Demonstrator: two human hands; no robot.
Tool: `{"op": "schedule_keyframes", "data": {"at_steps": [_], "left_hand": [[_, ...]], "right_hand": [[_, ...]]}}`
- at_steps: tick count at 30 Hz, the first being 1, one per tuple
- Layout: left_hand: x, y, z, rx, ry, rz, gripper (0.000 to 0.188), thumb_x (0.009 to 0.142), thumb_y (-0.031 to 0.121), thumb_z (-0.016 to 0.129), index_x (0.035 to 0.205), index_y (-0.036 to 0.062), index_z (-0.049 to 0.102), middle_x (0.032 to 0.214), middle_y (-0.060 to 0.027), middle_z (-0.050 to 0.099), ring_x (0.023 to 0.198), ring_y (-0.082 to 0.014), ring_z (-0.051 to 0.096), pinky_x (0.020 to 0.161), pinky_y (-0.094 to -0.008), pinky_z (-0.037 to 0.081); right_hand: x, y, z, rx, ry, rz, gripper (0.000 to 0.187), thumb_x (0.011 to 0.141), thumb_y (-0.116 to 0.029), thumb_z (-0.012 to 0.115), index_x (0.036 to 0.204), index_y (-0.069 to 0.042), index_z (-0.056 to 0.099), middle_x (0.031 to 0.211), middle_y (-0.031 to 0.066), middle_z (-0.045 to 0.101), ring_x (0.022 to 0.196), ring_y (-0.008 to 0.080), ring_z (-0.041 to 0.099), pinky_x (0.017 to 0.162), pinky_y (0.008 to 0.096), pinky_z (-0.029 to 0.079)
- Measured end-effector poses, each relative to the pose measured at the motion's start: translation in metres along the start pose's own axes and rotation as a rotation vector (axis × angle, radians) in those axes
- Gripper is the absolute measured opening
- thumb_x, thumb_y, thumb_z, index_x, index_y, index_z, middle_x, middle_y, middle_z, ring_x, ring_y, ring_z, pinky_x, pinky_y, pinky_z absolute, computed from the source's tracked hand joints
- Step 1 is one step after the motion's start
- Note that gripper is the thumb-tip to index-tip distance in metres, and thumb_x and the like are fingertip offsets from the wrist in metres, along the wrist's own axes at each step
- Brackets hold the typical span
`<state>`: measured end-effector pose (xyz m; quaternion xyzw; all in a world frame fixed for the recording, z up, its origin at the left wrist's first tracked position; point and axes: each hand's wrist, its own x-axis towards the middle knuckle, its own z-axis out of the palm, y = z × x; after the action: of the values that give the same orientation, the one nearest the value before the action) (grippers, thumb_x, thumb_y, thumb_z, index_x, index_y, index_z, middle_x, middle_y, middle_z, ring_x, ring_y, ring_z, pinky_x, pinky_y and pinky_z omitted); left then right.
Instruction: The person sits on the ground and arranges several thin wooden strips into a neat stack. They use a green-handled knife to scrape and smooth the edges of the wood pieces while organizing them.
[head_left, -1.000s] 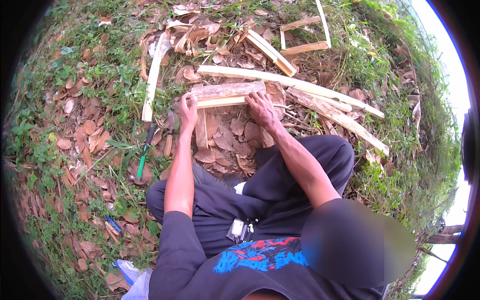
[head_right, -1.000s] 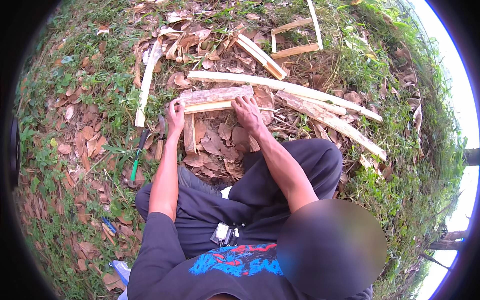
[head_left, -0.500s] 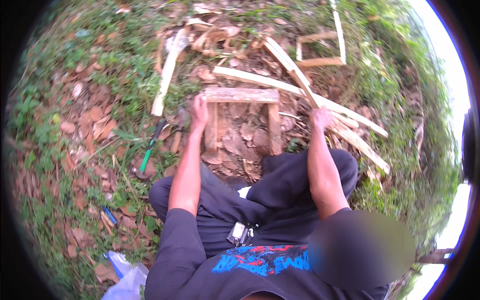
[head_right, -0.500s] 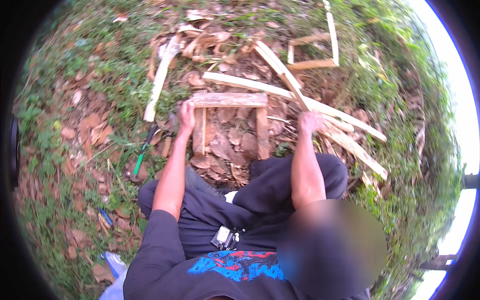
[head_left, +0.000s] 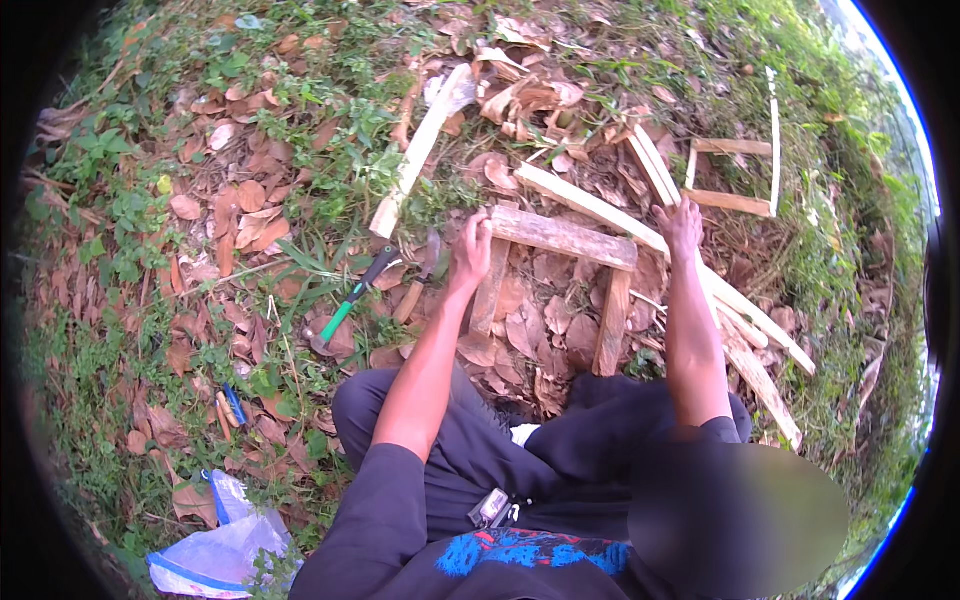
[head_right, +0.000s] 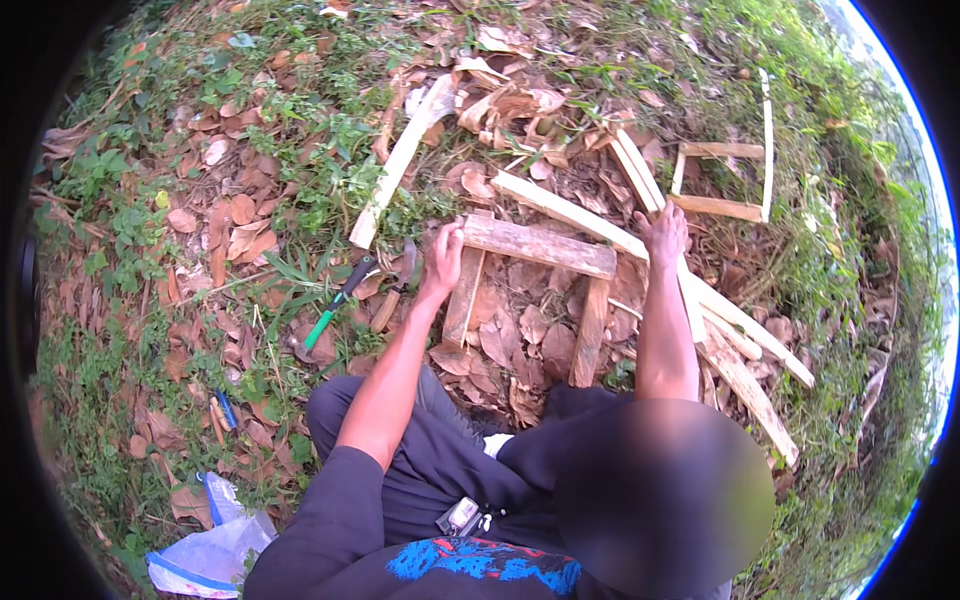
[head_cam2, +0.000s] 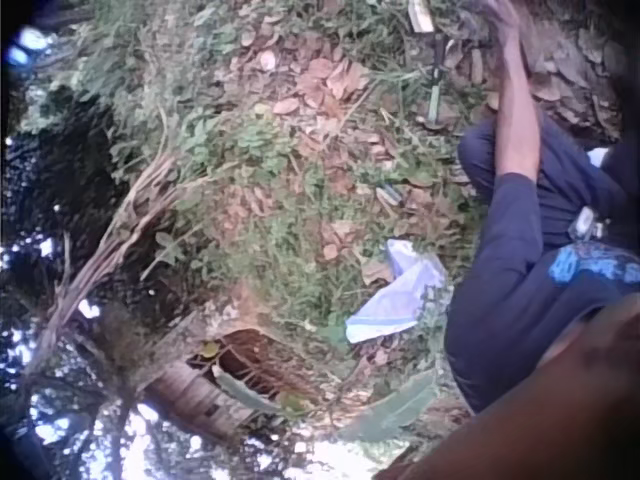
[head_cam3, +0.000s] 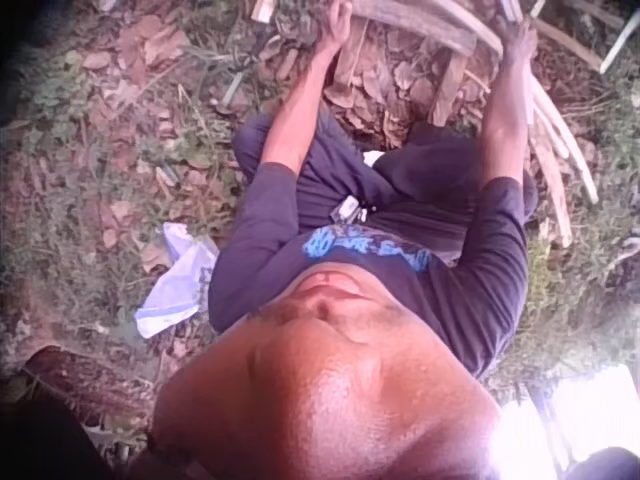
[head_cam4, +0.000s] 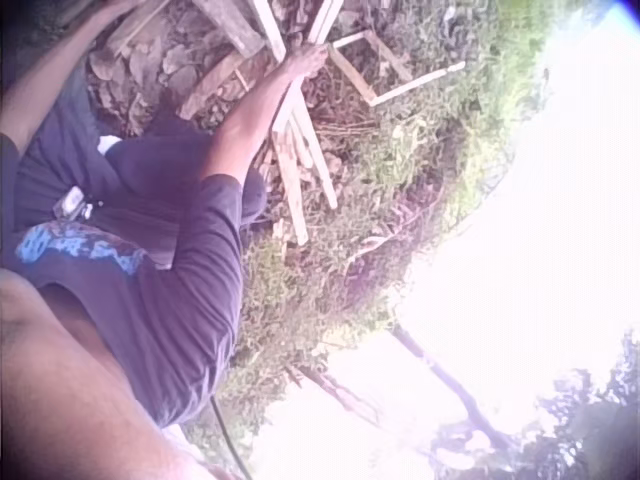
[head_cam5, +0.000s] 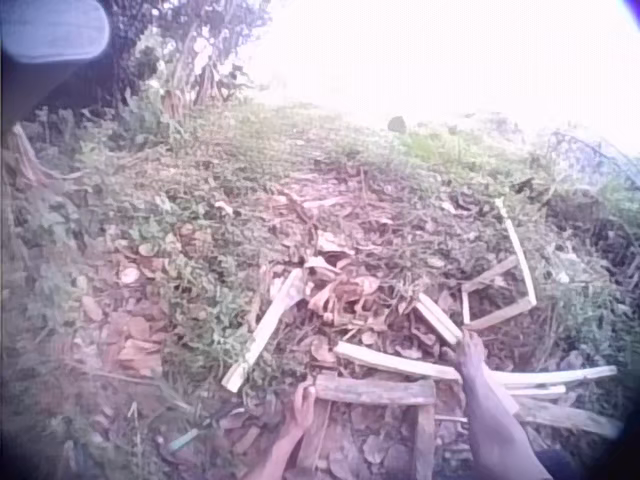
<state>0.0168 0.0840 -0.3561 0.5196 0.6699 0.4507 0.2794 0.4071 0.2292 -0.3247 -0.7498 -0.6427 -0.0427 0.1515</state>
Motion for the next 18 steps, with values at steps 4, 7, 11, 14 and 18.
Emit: {"op": "schedule_keyframes", "data": {"at_steps": [4, 7, 11, 14, 18], "left_hand": [[0.000, 0.001, -0.001, 0.010, 0.007, 0.062, 0.034, 0.098, 0.027, 0.045, 0.116, 0.0010, 0.055, 0.104, -0.0206, 0.063, 0.094, -0.0330, 0.062, 0.084, -0.0406, 0.048], [0.003, 0.002, 0.000, 0.052, 0.041, 0.089, 0.036, 0.098, 0.029, 0.045, 0.118, 0.0006, 0.055, 0.108, -0.0220, 0.062, 0.098, -0.0351, 0.061, 0.085, -0.0418, 0.047], [0.008, 0.008, -0.004, 0.062, -0.007, -0.048, 0.036, 0.098, 0.030, 0.045, 0.116, 0.0020, 0.056, 0.103, -0.0208, 0.064, 0.095, -0.0339, 0.062, 0.082, -0.0419, 0.047], [0.009, 0.015, -0.009, 0.027, -0.031, -0.099, 0.030, 0.096, 0.029, 0.050, 0.110, 0.0041, 0.057, 0.095, -0.0200, 0.065, 0.085, -0.0290, 0.064, 0.074, -0.0396, 0.049], [0.008, 0.029, -0.015, 0.107, 0.109, 0.033, 0.026, 0.090, 0.023, 0.057, 0.109, 0.0050, 0.059, 0.091, -0.0135, 0.059, 0.082, -0.0265, 0.061, 0.075, -0.0369, 0.049]], "right_hand": [[0.022, -0.005, 0.023, -0.056, 0.033, -0.058, 0.058, 0.072, -0.038, 0.078, 0.112, -0.004, 0.053, 0.111, 0.0186, 0.059, 0.105, 0.0402, 0.055, 0.086, 0.0495, 0.048], [0.035, -0.005, 0.026, -0.108, -0.081, -0.042, 0.049, 0.075, -0.034, 0.075, 0.108, -0.005, 0.052, 0.114, 0.0143, 0.060, 0.110, 0.0366, 0.054, 0.085, 0.0531, 0.048], [0.046, -0.008, 0.010, -0.069, -0.028, -0.089, 0.046, 0.079, -0.031, 0.070, 0.112, -0.005, 0.052, 0.115, 0.0143, 0.059, 0.111, 0.0340, 0.055, 0.084, 0.0530, 0.047], [0.047, -0.003, -0.020, -0.129, -0.058, -0.115, 0.047, 0.082, -0.033, 0.068, 0.114, -0.003, 0.052, 0.109, 0.0153, 0.059, 0.103, 0.0327, 0.059, 0.080, 0.0523, 0.046], [0.028, -0.003, -0.073, 0.007, -0.155, -0.148, 0.050, 0.085, -0.040, 0.063, 0.116, -0.003, 0.051, 0.112, 0.0206, 0.057, 0.109, 0.0383, 0.054, 0.086, 0.0513, 0.043]]}}
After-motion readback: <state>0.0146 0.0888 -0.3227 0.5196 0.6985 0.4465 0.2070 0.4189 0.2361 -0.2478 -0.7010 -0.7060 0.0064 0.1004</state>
